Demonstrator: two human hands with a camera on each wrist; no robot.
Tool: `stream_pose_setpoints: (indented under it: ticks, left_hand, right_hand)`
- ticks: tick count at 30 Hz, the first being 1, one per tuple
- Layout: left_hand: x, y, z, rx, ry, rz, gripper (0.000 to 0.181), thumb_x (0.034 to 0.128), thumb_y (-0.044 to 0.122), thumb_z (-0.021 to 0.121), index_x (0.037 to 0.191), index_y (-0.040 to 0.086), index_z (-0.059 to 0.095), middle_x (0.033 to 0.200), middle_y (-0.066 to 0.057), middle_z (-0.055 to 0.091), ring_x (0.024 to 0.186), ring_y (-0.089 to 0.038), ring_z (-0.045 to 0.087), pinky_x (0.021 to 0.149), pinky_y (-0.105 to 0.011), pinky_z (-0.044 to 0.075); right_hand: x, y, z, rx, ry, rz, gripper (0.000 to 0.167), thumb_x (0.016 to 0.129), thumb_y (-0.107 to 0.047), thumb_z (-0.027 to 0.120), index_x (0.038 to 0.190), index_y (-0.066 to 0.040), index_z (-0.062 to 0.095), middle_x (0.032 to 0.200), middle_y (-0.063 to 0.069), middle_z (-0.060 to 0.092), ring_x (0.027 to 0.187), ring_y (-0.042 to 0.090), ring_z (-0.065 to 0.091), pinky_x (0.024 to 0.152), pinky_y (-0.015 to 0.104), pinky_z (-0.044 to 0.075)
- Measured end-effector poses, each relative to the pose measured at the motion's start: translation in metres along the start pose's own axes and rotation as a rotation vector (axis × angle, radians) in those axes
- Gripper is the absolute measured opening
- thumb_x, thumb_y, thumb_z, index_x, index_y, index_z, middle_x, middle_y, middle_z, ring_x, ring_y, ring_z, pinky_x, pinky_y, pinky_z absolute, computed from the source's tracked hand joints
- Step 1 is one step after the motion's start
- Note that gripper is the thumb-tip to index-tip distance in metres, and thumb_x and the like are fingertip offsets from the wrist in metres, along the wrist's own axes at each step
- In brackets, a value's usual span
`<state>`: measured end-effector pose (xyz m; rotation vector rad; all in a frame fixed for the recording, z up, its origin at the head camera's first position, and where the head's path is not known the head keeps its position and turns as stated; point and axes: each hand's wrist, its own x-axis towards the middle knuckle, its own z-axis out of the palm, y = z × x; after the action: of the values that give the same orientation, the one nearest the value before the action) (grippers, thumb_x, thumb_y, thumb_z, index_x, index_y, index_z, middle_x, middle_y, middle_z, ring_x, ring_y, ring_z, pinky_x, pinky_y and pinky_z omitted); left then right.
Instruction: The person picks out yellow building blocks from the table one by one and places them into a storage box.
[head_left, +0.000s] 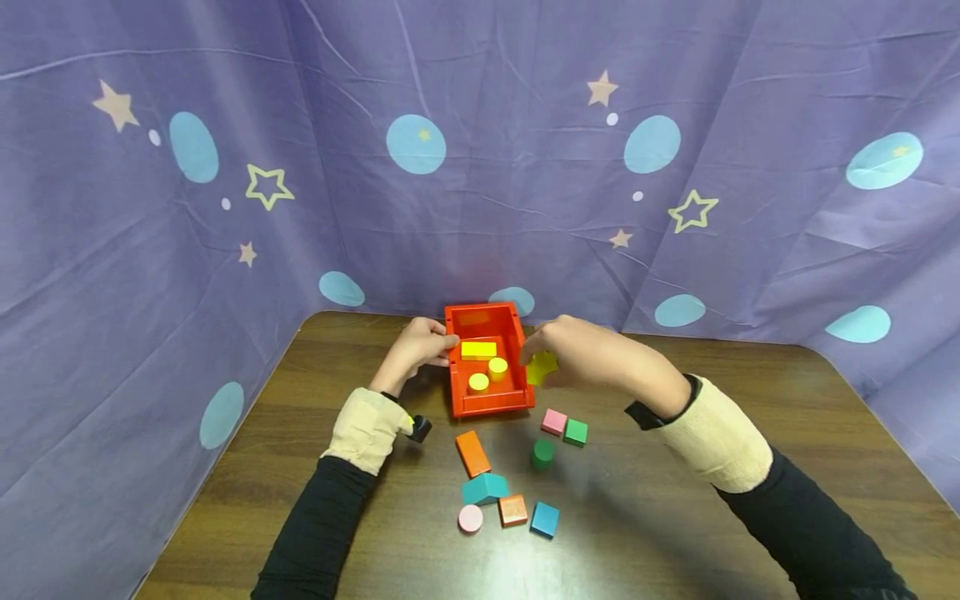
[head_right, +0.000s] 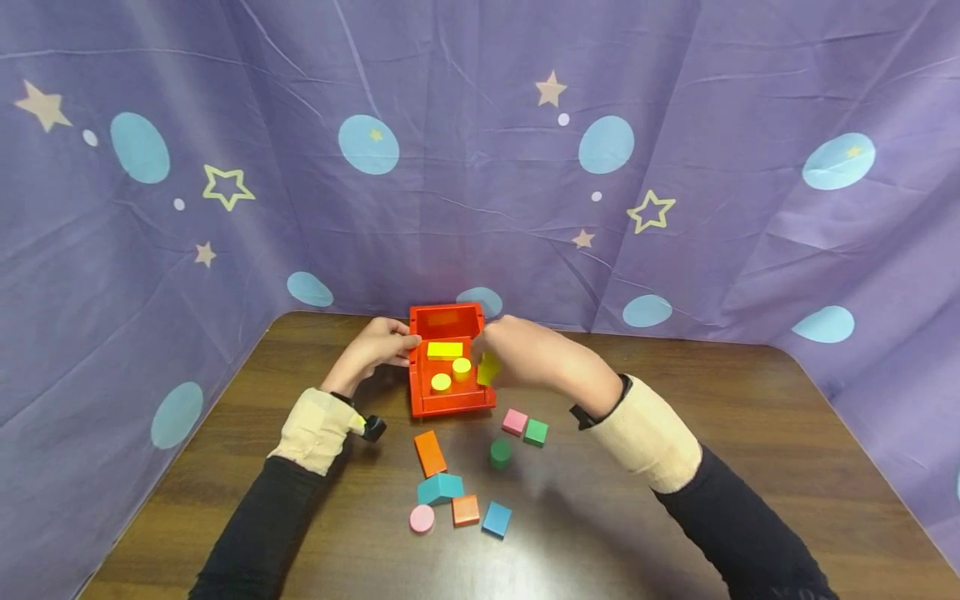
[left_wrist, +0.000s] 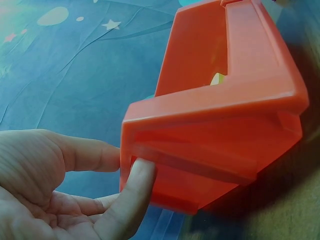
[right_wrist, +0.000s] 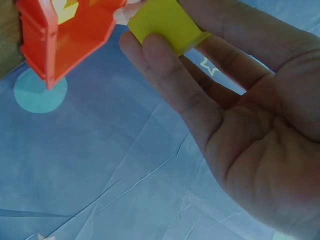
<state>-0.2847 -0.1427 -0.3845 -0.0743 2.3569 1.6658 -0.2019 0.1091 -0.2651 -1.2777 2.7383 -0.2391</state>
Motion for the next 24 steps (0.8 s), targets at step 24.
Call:
stream_pose_setpoints:
  ticks: [24]
  left_hand:
    - [0.0, -0.001, -0.001, -0.022, 0.004, 0.001, 0.025, 0.0979, 0.006, 0.062, 0.114, -0.011, 0.052, 0.09, -0.008, 0.054, 0.063, -0.009, 0.058, 0.056, -0.017, 0.06]
  right_hand:
    - [0.109, 0.015, -0.008, -0.005, -0.11, 0.11, 0.028, 0.082, 0.003, 0.074, 0.11, -0.002, 0.077, 0.113, 0.012, 0.075, 0.103, 0.026, 0.069, 0.087, 0.034, 0.062]
